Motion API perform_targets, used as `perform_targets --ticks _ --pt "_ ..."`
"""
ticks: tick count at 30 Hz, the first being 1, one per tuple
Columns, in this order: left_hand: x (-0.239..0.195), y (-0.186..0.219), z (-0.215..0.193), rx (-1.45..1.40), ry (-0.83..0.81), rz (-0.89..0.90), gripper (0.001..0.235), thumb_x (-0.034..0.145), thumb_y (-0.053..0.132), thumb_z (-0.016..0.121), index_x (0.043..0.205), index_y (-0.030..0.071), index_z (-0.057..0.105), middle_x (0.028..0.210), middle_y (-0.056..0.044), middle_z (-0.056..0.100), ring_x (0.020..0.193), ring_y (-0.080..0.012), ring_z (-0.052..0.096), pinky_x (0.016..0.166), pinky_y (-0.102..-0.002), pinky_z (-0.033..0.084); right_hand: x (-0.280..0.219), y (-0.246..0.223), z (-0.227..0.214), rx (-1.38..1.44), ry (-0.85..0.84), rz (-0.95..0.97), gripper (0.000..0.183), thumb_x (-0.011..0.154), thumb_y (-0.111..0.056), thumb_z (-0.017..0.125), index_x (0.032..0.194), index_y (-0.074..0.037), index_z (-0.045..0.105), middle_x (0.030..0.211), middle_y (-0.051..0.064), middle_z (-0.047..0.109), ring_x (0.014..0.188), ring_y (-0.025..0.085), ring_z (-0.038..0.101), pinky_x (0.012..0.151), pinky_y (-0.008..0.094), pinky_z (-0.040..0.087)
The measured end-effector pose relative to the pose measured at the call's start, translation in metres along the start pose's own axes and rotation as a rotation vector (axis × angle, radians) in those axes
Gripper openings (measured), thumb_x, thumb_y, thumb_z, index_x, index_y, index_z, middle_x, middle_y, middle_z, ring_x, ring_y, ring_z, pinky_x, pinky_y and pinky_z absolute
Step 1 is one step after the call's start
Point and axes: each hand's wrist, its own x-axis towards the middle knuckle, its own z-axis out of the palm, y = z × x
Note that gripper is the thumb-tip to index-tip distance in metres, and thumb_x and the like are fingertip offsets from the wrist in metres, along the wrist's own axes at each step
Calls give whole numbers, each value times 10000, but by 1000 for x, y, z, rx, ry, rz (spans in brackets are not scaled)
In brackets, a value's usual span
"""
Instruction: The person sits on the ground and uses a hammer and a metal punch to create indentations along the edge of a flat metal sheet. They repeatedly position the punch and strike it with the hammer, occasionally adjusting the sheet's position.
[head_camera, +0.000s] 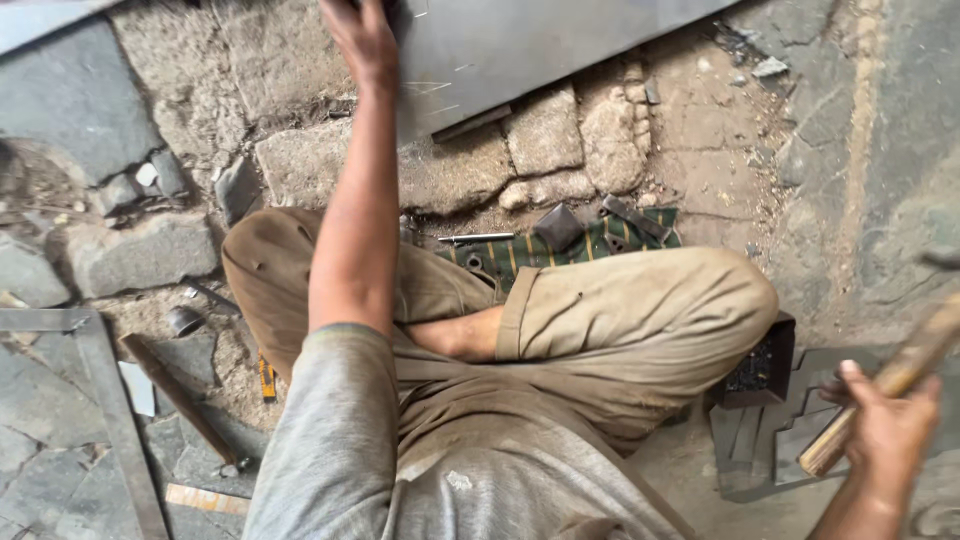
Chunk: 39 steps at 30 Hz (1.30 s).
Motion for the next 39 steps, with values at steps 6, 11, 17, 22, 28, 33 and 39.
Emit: perform_targets --ticks 6,11,17,22,28,33,39 --pt "-81 39 -16 -364 -33 -362 631 1034 378 645 1457 -11 386 1305 -262 561 1188 -403 649 1058 -561 575 -2 -166 120 445 -383 -70 401 1055 78 606 1387 -24 405 958 89 547 692 194 616 581 322 565" --pt "-80 41 -8 -37 -14 -213 826 1085 422 628 1614 -5 160 1590 -311 286 1475 -444 334 1228 -572 365 -11 -257 252 481 -812 -37 308 1021 31 640 1278 -11 475 897 97 569 654 181 617 566 304 584" --pt "-72 36 0 -109 -86 -221 554 1051 395 654 1459 113 407 1241 -186 678 1089 -299 701 973 -440 598 -38 -270 326 406 -955 -20 336 949 -10 669 1226 -43 482 856 50 594 624 140 631 524 278 596" --pt "-71 46 3 -224 -105 -154 320 1075 324 654 1306 158 507 1008 -69 806 863 -219 815 798 -375 682 -42 -248 348 300 -971 -51 377 935 -29 710 1228 -66 476 845 34 594 632 127 633 518 259 584" --pt "-69 59 -1 -77 -115 -84 354 1079 338 647 1316 150 464 947 -48 805 784 -191 811 701 -316 672 -42 -239 355 225 -956 -93 399 928 -68 745 1208 -72 460 818 17 584 601 114 609 501 256 553" --pt "-74 68 4 -149 -131 -131 366 1052 360 656 1298 146 490 922 -72 793 679 -186 766 582 -321 668 -43 -242 360 58 -913 -188 333 981 -140 710 1196 -60 470 814 5 590 602 107 605 504 260 550" --pt "-71 80 17 182 -49 347 382 1073 374 667 1340 126 554 996 -70 766 820 -182 784 691 -318 640 -46 -267 360 167 -944 -538 412 1125 -415 489 1286 -38 448 805 38 619 601 123 629 502 276 594"
